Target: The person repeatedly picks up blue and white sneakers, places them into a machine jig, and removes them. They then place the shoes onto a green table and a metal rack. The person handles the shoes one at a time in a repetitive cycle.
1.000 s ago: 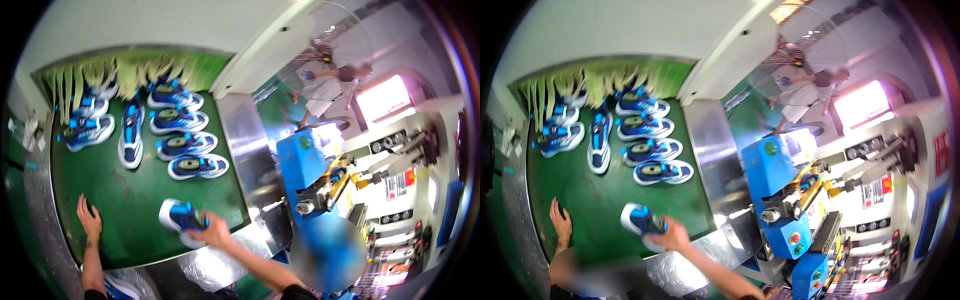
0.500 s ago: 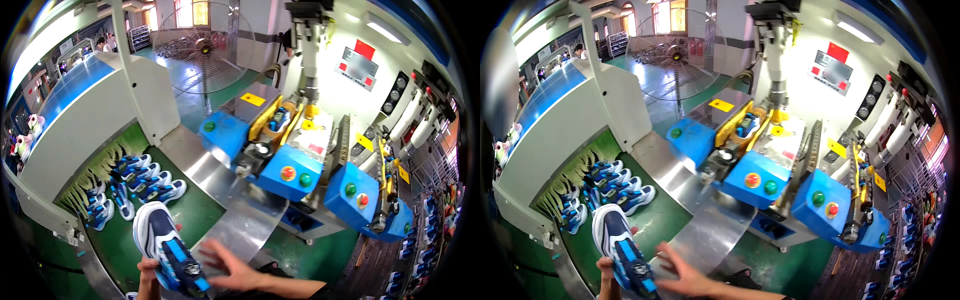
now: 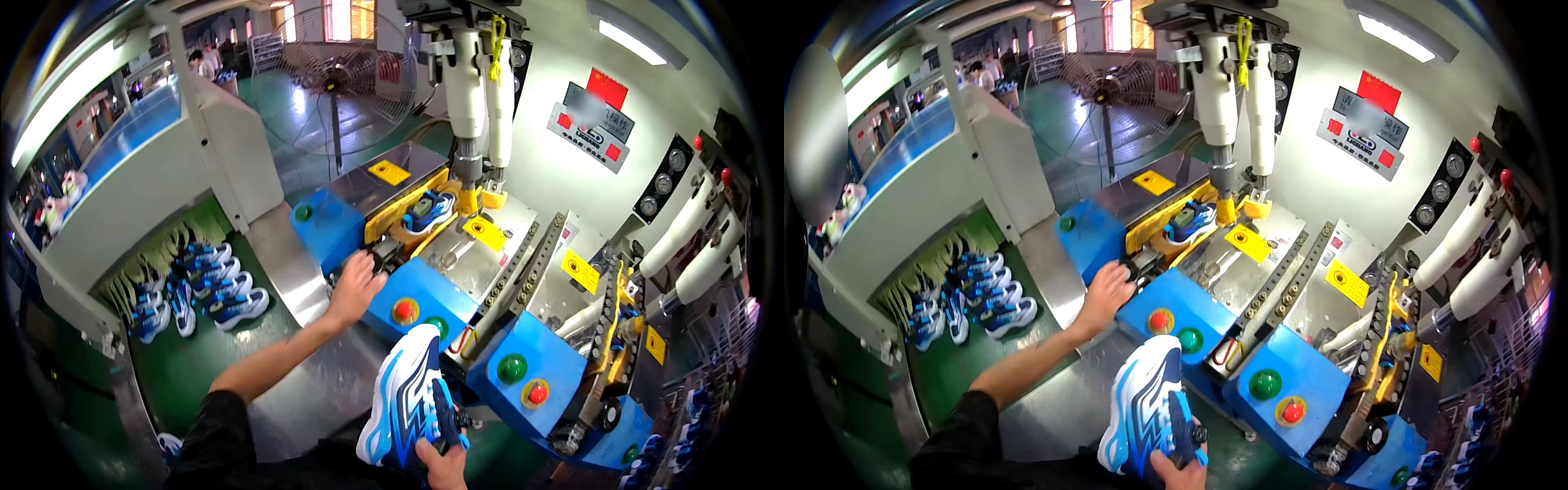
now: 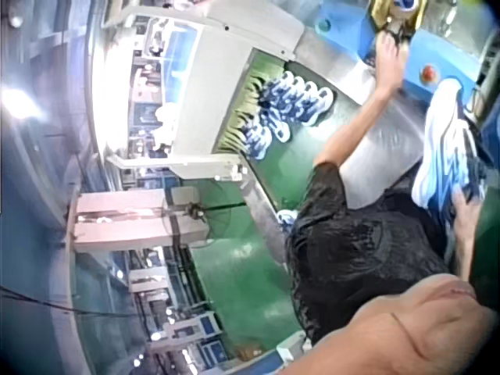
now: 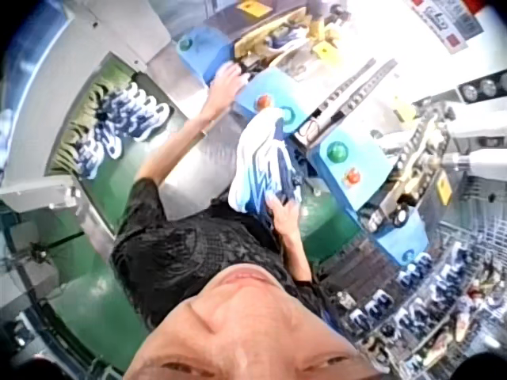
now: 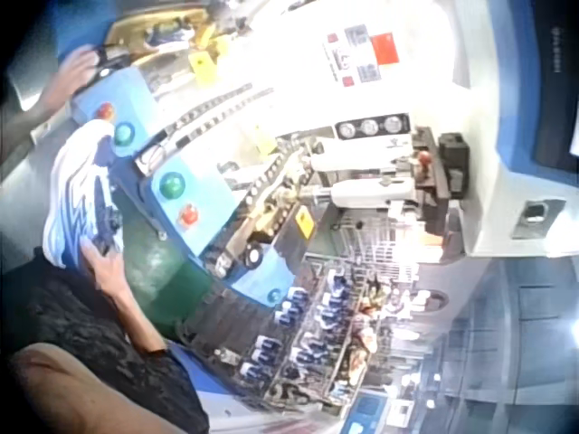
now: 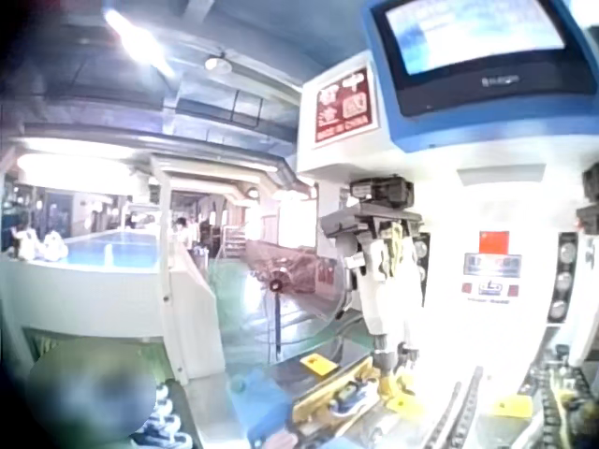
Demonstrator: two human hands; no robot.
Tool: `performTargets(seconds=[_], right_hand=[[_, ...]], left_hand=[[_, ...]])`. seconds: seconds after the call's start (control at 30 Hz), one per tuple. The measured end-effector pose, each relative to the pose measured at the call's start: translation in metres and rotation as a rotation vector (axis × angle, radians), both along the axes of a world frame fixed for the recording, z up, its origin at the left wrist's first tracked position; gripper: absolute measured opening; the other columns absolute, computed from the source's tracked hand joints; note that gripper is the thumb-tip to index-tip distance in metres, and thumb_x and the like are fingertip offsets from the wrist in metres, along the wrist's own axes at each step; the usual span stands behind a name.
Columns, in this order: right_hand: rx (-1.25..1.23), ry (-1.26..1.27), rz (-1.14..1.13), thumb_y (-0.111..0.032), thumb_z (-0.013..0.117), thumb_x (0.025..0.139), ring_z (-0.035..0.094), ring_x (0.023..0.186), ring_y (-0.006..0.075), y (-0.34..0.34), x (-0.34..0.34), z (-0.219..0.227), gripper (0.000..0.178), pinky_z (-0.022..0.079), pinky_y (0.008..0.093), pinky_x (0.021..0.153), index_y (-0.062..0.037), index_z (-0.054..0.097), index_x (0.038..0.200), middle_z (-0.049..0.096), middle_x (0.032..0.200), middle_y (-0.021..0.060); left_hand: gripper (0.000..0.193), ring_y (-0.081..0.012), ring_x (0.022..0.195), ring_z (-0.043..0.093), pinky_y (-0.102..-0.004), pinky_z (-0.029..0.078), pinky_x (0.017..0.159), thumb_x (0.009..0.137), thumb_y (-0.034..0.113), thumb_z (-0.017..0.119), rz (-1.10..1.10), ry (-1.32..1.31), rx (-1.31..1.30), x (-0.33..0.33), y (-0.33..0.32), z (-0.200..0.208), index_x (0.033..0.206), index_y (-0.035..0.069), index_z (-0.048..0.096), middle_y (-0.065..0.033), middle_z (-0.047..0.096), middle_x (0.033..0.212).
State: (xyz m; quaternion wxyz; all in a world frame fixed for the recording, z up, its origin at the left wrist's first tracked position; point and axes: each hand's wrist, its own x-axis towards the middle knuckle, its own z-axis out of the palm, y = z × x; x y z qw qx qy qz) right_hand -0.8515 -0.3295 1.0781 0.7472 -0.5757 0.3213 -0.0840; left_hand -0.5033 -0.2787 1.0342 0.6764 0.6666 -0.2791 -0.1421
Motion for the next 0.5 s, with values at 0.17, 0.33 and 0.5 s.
performTargets(seconds=[0.17, 0.33, 0.5], right_hand=[[-0.183, -0.238, -0.012, -0.020, 0.072, 0.081, 0.045, 0.119, 0.0221, -0.012, 0.050, 0.004, 0.067, 0.033, 0.0361, 0.104, 0.0009, 0.046, 0.139, 0.051, 0.131, 0.0115], [-0.218, 0.098, -0.112, -0.020, 0.073, 0.079, 0.040, 0.130, 0.0285, -0.025, 0.115, 0.026, 0.071, 0.030, 0.0403, 0.110, -0.0002, 0.044, 0.141, 0.046, 0.138, 0.0151], [-0.001, 0.227, -0.134, -0.017, 0.069, 0.082, 0.053, 0.109, 0.0252, -0.040, 0.180, 0.053, 0.066, 0.042, 0.0398, 0.095, 0.0013, 0.043, 0.141, 0.056, 0.119, 0.0146]], left_hand=[[0.085, -0.0462, 0.126, 0.045, -0.0442, 0.040, 0.103, 0.090, 0.038, 0.060, 0.091, -0.467, 0.498, 0.182, -0.140, -0.013, 0.146, -0.010, 0.017, -0.0382, 0.040, 0.136], [0.057, -0.0476, 0.100, 0.058, -0.0481, 0.047, 0.088, 0.089, 0.027, 0.059, -0.009, -0.685, 0.462, 0.228, -0.210, -0.088, 0.127, -0.012, 0.041, -0.0351, 0.058, 0.107], [0.045, -0.0273, 0.100, 0.063, -0.0365, 0.049, 0.086, 0.086, 0.028, 0.067, -0.260, 0.035, 0.336, 0.281, -0.171, -0.010, 0.115, -0.005, 0.056, -0.0194, 0.065, 0.108]])
